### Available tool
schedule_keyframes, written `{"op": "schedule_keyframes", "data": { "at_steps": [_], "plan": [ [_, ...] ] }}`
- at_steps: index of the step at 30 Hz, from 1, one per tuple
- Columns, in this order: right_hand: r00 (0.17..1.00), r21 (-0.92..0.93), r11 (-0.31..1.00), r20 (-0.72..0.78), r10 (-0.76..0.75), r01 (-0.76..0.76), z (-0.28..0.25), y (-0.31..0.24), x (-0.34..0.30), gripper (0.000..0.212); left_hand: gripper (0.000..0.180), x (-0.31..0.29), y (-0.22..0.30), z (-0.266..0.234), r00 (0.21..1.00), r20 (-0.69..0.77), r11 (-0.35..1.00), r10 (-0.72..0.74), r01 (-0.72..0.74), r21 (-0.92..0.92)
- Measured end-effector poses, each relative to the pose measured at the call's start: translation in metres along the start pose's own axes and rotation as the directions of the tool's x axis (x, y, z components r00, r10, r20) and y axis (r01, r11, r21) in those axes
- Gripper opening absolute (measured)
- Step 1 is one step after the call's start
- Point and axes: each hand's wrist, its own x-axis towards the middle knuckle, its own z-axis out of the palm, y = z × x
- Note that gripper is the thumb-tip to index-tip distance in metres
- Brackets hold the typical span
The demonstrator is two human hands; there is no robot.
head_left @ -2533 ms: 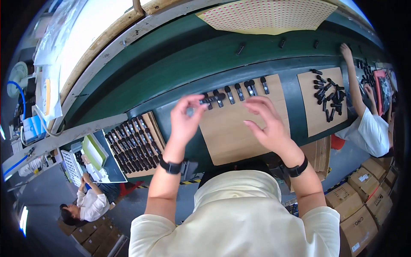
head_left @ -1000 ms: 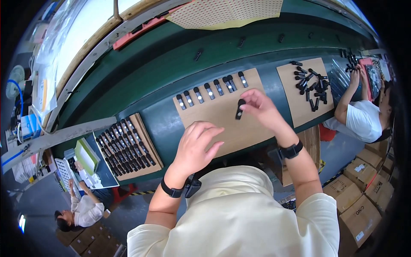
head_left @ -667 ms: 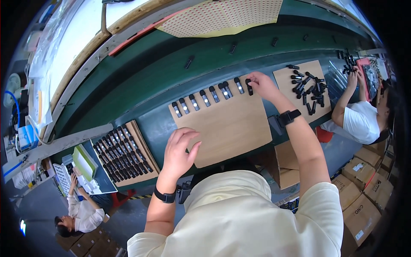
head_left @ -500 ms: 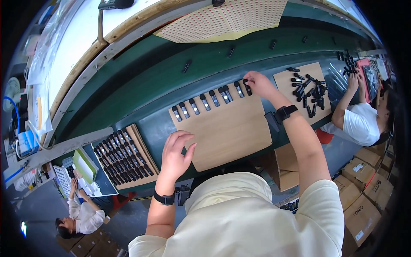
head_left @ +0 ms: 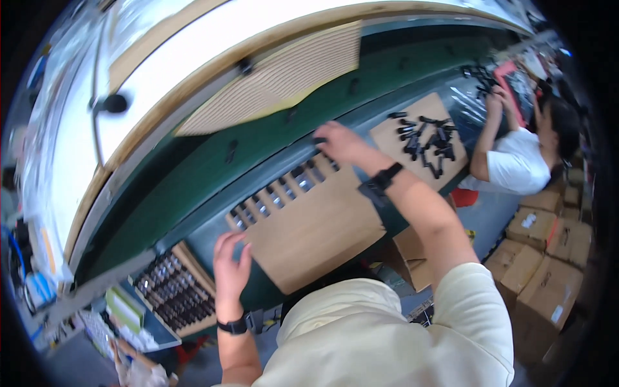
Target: The person picks up a microphone and a receiver from a cardboard sheet, aligns them to check the fit, and places them back. This process is repeated for multiple pairs of microphones and receivers on the tray.
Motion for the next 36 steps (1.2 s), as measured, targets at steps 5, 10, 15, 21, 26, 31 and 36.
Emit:
{"op": "schedule_keyframes", "data": {
  "at_steps": [5,10,15,21,26,31,36],
  "plan": [
    [1.0,-0.126,0.992,0.01,-0.015,0.016,0.003,-0.039,0.05,0.033,0.021,-0.006,-0.034,-0.005,0.999,-0.041,1.0,-0.016,0.017,0.013],
    [0.977,-0.281,0.957,-0.171,-0.125,0.073,0.043,-0.01,0.09,0.032,0.018,-0.009,-0.059,-0.005,0.987,-0.073,0.989,-0.14,0.137,-0.052],
    [0.998,-0.276,0.961,0.054,0.014,0.002,0.059,-0.011,0.119,0.029,0.013,-0.026,-0.089,-0.019,0.957,-0.127,0.962,-0.261,0.248,-0.109],
    [0.988,-0.215,0.976,-0.144,-0.055,0.023,0.086,0.004,0.132,0.023,0.009,-0.019,-0.128,-0.028,0.927,-0.114,0.924,-0.356,0.332,-0.189],
    [0.994,-0.256,0.966,-0.098,-0.047,0.021,0.091,-0.008,0.129,0.022,0.009,0.0,-0.164,-0.031,0.939,-0.111,0.933,-0.325,0.299,-0.202],
    [0.976,-0.166,0.983,0.214,-0.038,0.075,0.028,-0.074,0.087,0.02,0.006,0.02,-0.176,-0.032,0.952,-0.198,0.972,-0.234,0.222,-0.081],
    [0.99,0.398,0.908,-0.097,-0.099,0.129,0.0,-0.069,0.002,0.02,0.009,0.092,-0.174,-0.01,0.966,-0.167,0.979,-0.199,0.19,-0.069]
  ]
}}
